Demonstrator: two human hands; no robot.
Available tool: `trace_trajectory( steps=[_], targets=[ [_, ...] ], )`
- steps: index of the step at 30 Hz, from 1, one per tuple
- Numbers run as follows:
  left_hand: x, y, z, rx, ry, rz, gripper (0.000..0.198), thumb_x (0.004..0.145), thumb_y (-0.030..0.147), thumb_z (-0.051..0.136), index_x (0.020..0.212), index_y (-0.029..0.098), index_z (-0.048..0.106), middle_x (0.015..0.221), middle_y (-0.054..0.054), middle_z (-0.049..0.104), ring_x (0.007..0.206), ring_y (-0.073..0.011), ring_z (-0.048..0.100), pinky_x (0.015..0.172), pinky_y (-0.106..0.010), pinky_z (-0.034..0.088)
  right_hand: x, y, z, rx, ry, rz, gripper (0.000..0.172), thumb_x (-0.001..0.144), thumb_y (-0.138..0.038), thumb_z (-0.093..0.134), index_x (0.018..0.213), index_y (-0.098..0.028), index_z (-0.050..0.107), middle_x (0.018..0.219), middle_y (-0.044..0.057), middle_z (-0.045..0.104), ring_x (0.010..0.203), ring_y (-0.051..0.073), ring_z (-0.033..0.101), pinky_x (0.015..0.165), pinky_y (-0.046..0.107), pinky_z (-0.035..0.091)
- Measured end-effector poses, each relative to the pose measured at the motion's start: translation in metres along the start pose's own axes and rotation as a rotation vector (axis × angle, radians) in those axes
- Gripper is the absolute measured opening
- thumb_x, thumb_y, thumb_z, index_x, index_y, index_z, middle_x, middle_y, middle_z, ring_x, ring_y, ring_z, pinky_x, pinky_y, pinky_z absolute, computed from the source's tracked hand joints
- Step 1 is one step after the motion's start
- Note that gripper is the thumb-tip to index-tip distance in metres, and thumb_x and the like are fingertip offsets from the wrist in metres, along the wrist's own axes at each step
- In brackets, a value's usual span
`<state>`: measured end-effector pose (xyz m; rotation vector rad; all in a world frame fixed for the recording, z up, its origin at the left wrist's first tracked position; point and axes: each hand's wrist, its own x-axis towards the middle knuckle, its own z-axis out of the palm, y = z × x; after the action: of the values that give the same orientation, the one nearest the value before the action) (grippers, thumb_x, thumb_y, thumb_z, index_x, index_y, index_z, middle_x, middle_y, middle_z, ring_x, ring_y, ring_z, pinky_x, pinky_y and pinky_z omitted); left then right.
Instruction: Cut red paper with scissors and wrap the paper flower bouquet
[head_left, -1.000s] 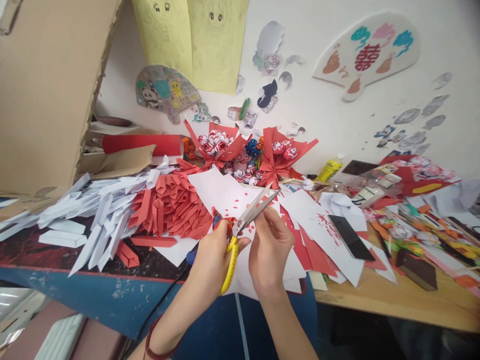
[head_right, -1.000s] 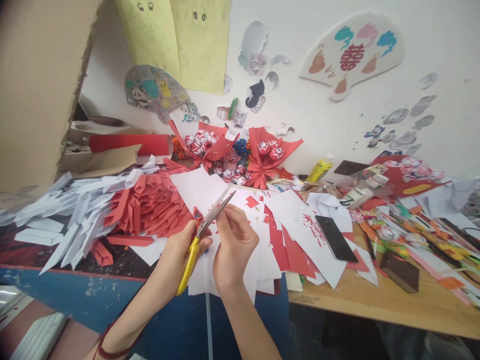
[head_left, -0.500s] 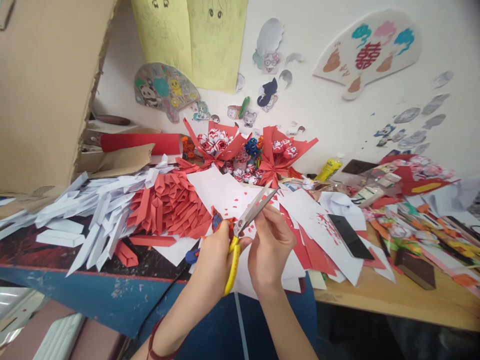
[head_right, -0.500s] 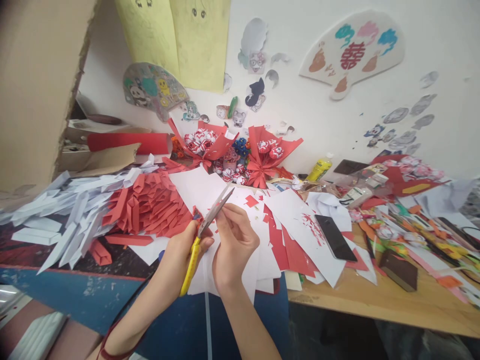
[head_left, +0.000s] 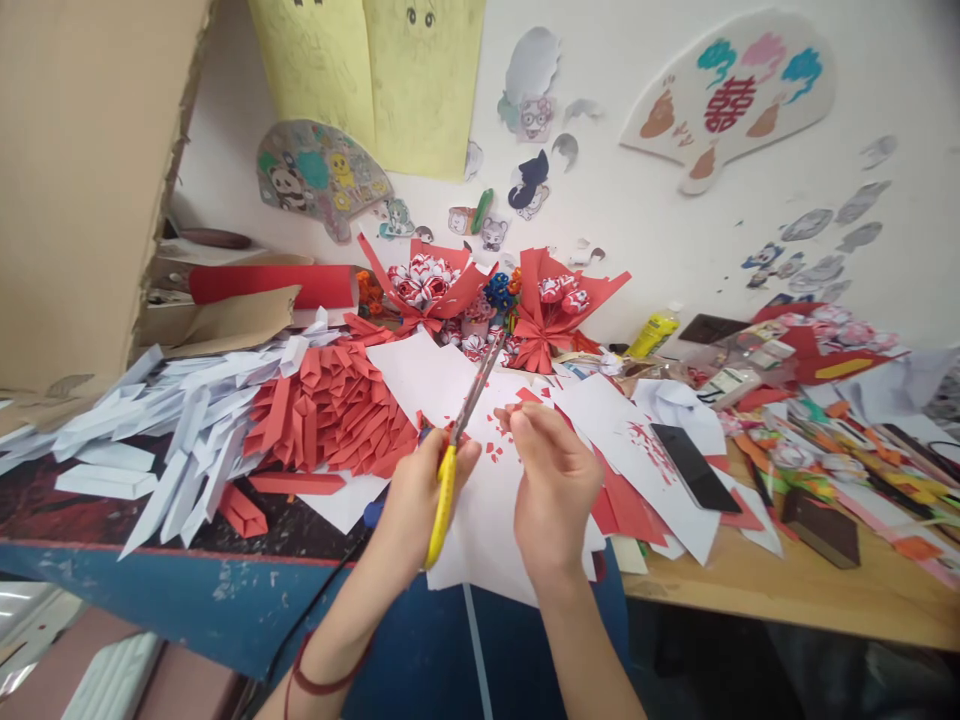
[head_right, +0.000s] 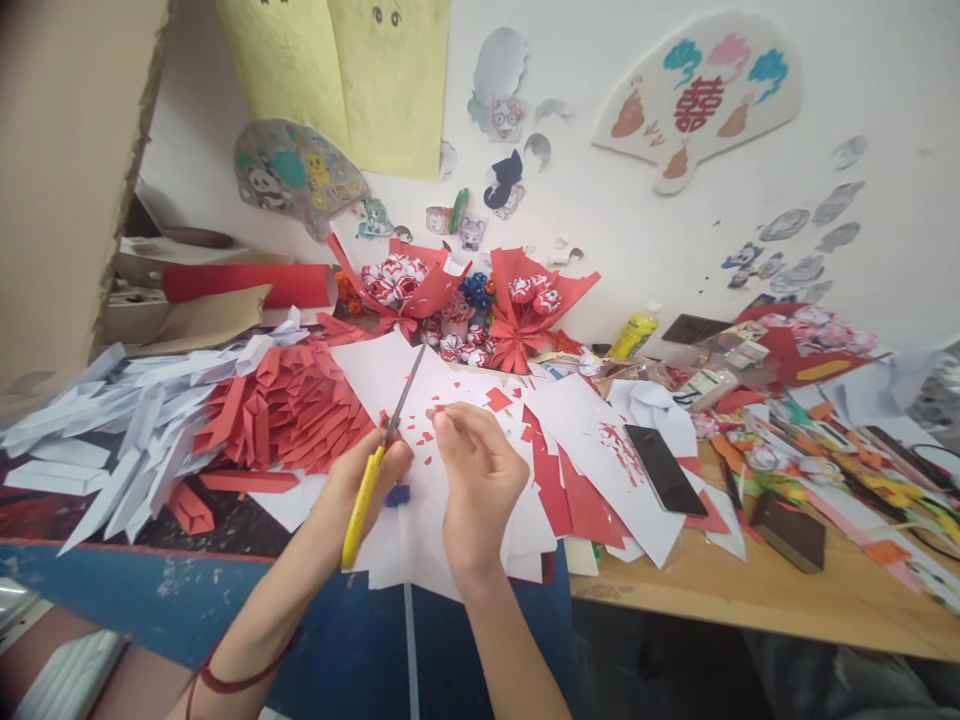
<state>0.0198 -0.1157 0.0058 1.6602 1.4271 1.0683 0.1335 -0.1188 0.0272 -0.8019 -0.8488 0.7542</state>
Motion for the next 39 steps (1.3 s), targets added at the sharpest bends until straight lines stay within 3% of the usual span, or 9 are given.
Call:
trace_trajectory(
  steps=[3, 7, 10, 13, 16, 20, 24, 31, 39],
  targets=[
    [0.014, 0.001, -0.015, 0.456, 0.053, -0.035, 0.04, 0.09, 0.057, 0.042, 0.082, 0.019, 0.05, 0.07, -0.006, 0.061, 0.065, -0.0227, 0.058, 0.06, -0.029, 0.036, 0.014, -0.014, -0.017, -0.065, -0.092, 0.034, 0.008, 0.076, -0.025, 0.078, 0.083, -0.022, 0.076, 0.085, 0.002, 0.072, 0.08, 0.016, 0.07, 0.076, 0.03, 0.058],
    [0.032, 0.007, -0.022, 0.997, 0.267, 0.264, 0.04, 0.09, 0.049, 0.047, 0.1, 0.012, 0.059, 0.095, -0.02, 0.064, 0.098, -0.038, 0.056, 0.076, -0.042, 0.041, 0.032, -0.032, -0.035, -0.207, -0.28, 0.113, 0.011, 0.074, -0.028, 0.079, 0.08, -0.02, 0.076, 0.084, 0.002, 0.073, 0.074, 0.015, 0.069, 0.069, 0.028, 0.058],
    [0.046, 0.011, -0.019, 1.189, 0.337, 0.432, 0.029, 0.094, 0.028, 0.04, 0.103, 0.009, 0.059, 0.103, -0.023, 0.061, 0.105, -0.0385, 0.052, 0.089, -0.051, 0.037, 0.043, -0.039, -0.04, -0.261, -0.353, 0.158, 0.013, 0.073, -0.03, 0.08, 0.081, -0.021, 0.077, 0.083, 0.002, 0.073, 0.071, 0.013, 0.069, 0.068, 0.026, 0.059],
    [0.06, 0.01, -0.017, 1.208, 0.291, 0.473, 0.025, 0.092, 0.018, 0.038, 0.101, 0.01, 0.059, 0.104, -0.022, 0.061, 0.106, -0.0374, 0.052, 0.091, -0.052, 0.035, 0.049, -0.042, -0.041, -0.302, -0.393, 0.201, 0.014, 0.074, -0.032, 0.079, 0.081, -0.021, 0.076, 0.08, 0.001, 0.072, 0.069, 0.012, 0.068, 0.065, 0.024, 0.057],
    [0.072, 0.005, -0.018, 0.993, 0.219, 0.36, 0.027, 0.088, 0.035, 0.052, 0.098, 0.011, 0.059, 0.099, -0.019, 0.063, 0.097, -0.0362, 0.056, 0.085, -0.048, 0.039, 0.052, -0.042, -0.04, -0.344, -0.424, 0.237, 0.014, 0.074, -0.032, 0.079, 0.081, -0.021, 0.076, 0.079, 0.001, 0.072, 0.066, 0.011, 0.066, 0.061, 0.022, 0.054],
    [0.072, 0.007, -0.018, 0.151, -0.031, 0.132, 0.032, 0.087, 0.05, 0.053, 0.087, 0.017, 0.054, 0.072, -0.003, 0.056, 0.066, -0.0175, 0.052, 0.063, -0.03, 0.039, 0.056, -0.037, -0.038, -0.414, -0.456, 0.263, 0.015, 0.073, -0.033, 0.079, 0.081, -0.021, 0.076, 0.072, 0.001, 0.071, 0.06, 0.01, 0.063, 0.056, 0.022, 0.05],
    [0.056, 0.02, -0.015, -0.443, -0.235, 0.165, 0.028, 0.086, 0.045, 0.059, 0.08, 0.019, 0.05, 0.071, 0.001, 0.053, 0.062, -0.0107, 0.045, 0.057, -0.024, 0.034, 0.058, -0.032, -0.037, -0.438, -0.501, 0.27, 0.015, 0.074, -0.033, 0.079, 0.08, -0.02, 0.075, 0.072, 0.001, 0.071, 0.059, 0.011, 0.062, 0.056, 0.024, 0.049],
    [0.046, 0.026, -0.013, -0.506, -0.218, 0.123, 0.024, 0.077, 0.029, 0.074, 0.085, 0.02, 0.053, 0.082, 0.001, 0.057, 0.065, -0.0084, 0.049, 0.058, -0.022, 0.035, 0.056, -0.025, -0.036, -0.435, -0.499, 0.267, 0.016, 0.074, -0.035, 0.078, 0.08, -0.02, 0.074, 0.076, 0.002, 0.072, 0.061, 0.012, 0.063, 0.055, 0.024, 0.049],
    [0.043, 0.024, -0.011, -0.52, -0.155, 0.119, 0.029, 0.077, 0.036, 0.075, 0.084, 0.02, 0.051, 0.08, 0.001, 0.057, 0.064, -0.0079, 0.049, 0.055, -0.02, 0.035, 0.056, -0.027, -0.039, -0.448, -0.499, 0.217, 0.014, 0.076, -0.033, 0.076, 0.081, -0.02, 0.074, 0.076, 0.001, 0.071, 0.06, 0.01, 0.062, 0.055, 0.023, 0.049]
  ],
)
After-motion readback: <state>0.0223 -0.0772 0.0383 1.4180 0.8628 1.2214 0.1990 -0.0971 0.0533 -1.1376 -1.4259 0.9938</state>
